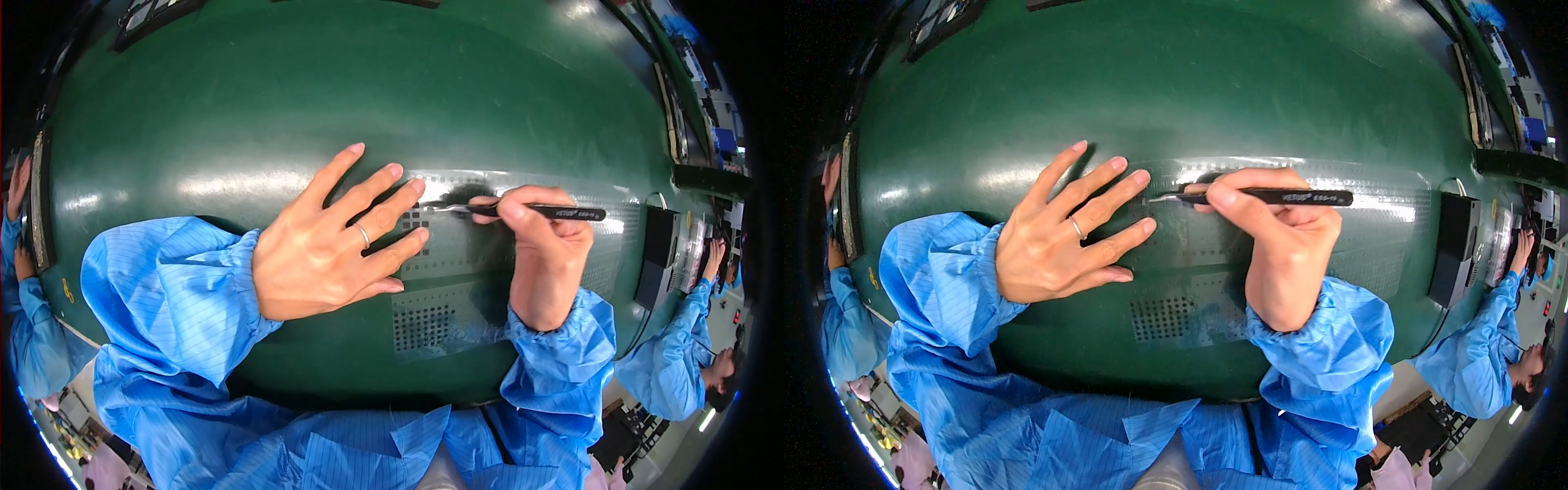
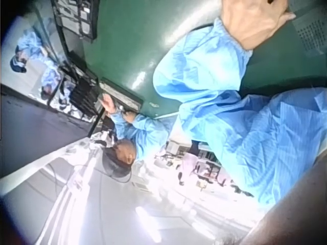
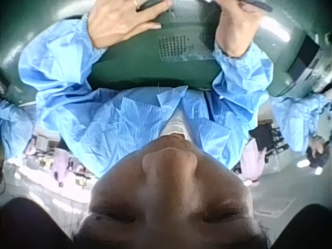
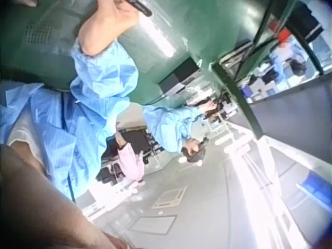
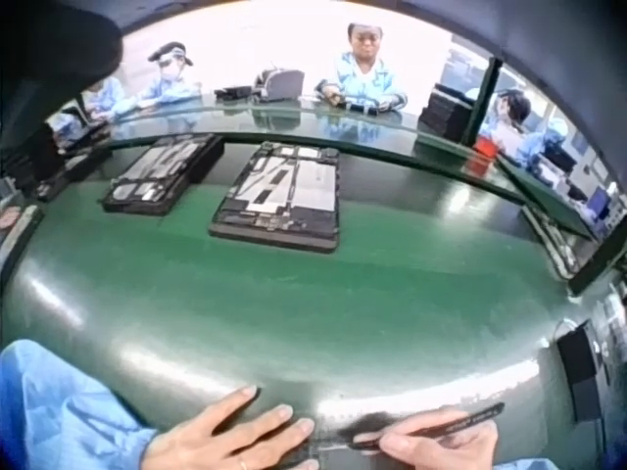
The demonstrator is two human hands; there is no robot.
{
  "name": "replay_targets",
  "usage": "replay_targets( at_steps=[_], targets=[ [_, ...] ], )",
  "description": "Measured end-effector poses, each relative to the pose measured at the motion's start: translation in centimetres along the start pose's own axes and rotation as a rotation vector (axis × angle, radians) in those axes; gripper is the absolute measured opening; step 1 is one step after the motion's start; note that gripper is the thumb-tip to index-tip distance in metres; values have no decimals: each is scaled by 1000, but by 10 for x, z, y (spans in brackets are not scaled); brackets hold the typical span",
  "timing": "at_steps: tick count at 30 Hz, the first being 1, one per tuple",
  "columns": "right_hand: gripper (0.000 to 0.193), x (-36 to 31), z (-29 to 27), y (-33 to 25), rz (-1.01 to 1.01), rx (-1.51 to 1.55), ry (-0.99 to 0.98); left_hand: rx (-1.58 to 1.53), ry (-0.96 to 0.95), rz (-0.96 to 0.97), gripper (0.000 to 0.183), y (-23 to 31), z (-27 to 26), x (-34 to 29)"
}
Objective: The person assembles or repairs electronic components on a tablet frame using tweezers, working on a conveyor belt.
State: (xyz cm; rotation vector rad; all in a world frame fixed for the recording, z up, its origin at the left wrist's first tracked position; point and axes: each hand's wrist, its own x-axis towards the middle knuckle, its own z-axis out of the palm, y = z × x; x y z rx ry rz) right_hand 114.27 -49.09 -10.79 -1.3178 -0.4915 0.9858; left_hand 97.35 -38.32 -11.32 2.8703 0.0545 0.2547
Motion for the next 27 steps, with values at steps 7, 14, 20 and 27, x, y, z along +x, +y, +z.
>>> replay_targets(
  at_steps=[7,14,20,27],
  targets=[
    [16,66,15,-32,-245,62,-89,236,399,-301,50,-81,-20,17],
    [15,187,51,3,-369,183,-255,80,519,-846,49,-172,-21,27],
    [14,212,58,-2,-360,306,-376,53,540,-771,54,-155,-18,45],
    [17,157,2,-49,-427,240,-313,143,723,-405,39,-99,-17,61]
  ],
)
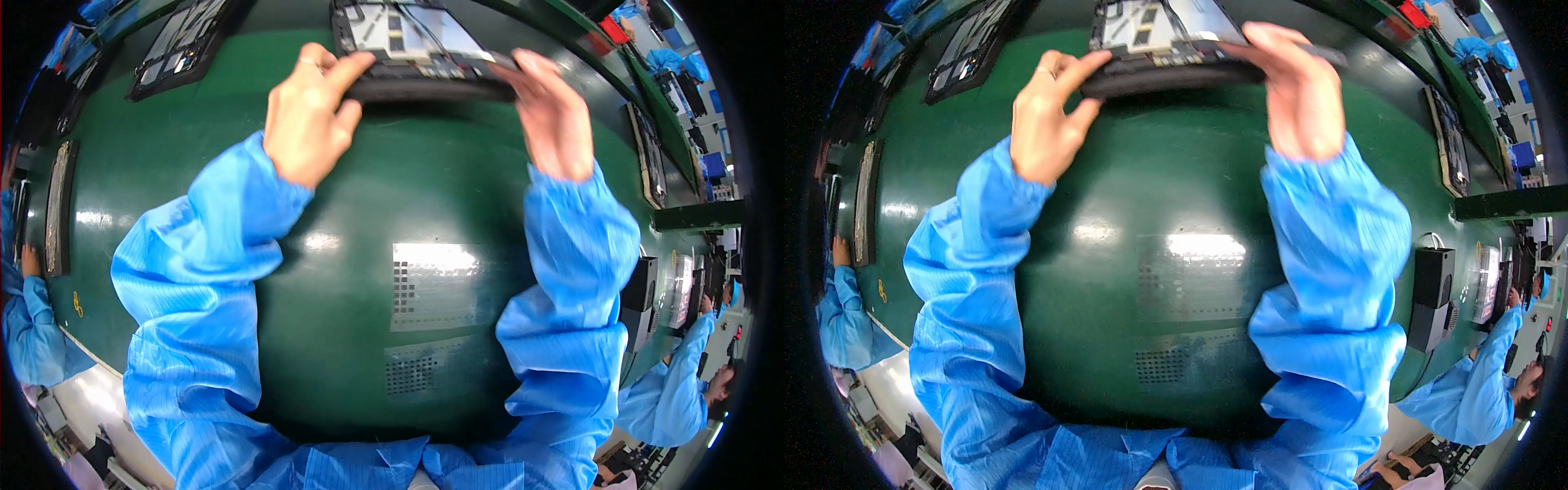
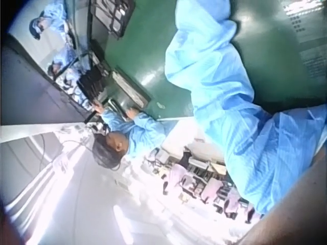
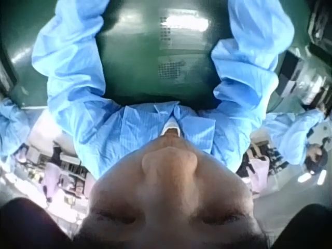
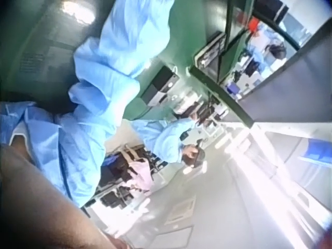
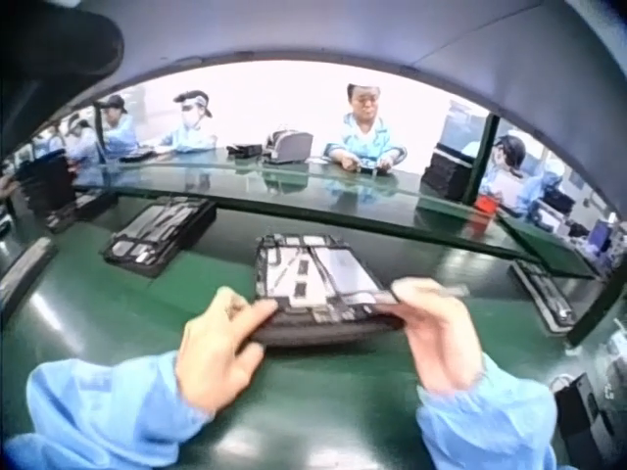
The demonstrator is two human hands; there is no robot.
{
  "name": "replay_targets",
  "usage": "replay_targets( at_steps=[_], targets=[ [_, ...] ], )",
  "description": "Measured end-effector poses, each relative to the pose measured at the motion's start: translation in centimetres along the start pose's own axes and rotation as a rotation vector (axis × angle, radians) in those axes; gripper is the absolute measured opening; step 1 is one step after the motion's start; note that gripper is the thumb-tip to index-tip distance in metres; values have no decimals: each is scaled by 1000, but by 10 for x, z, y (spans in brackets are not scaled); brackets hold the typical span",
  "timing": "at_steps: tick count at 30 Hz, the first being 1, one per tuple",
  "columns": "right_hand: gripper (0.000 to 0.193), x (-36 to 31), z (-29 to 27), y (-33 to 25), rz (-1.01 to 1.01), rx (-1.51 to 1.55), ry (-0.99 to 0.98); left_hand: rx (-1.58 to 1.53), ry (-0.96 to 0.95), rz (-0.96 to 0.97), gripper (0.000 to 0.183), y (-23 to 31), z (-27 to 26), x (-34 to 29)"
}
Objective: The person assembles or repairs electronic components on a tablet frame using tweezers, working on a conveyor belt.
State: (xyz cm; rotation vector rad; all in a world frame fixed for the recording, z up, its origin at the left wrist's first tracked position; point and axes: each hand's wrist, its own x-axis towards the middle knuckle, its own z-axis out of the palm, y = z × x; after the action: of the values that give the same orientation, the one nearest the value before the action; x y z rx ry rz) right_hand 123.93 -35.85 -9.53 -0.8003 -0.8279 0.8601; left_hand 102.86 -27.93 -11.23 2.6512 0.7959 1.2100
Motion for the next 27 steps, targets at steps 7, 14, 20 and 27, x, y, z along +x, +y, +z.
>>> replay_targets(
  at_steps=[7,14,20,27],
  targets=[
    [14,-113,-26,-77,-24,202,241,-17,-70,362,52,76,-25,-18],
    [13,-185,-10,-143,-237,362,196,-240,-18,445,36,141,-77,-15],
    [13,-194,39,-137,-556,-317,178,-412,-82,429,31,156,-78,-20],
    [15,-183,58,-134,-423,-329,129,-436,-121,381,32,157,-80,-21]
  ],
)
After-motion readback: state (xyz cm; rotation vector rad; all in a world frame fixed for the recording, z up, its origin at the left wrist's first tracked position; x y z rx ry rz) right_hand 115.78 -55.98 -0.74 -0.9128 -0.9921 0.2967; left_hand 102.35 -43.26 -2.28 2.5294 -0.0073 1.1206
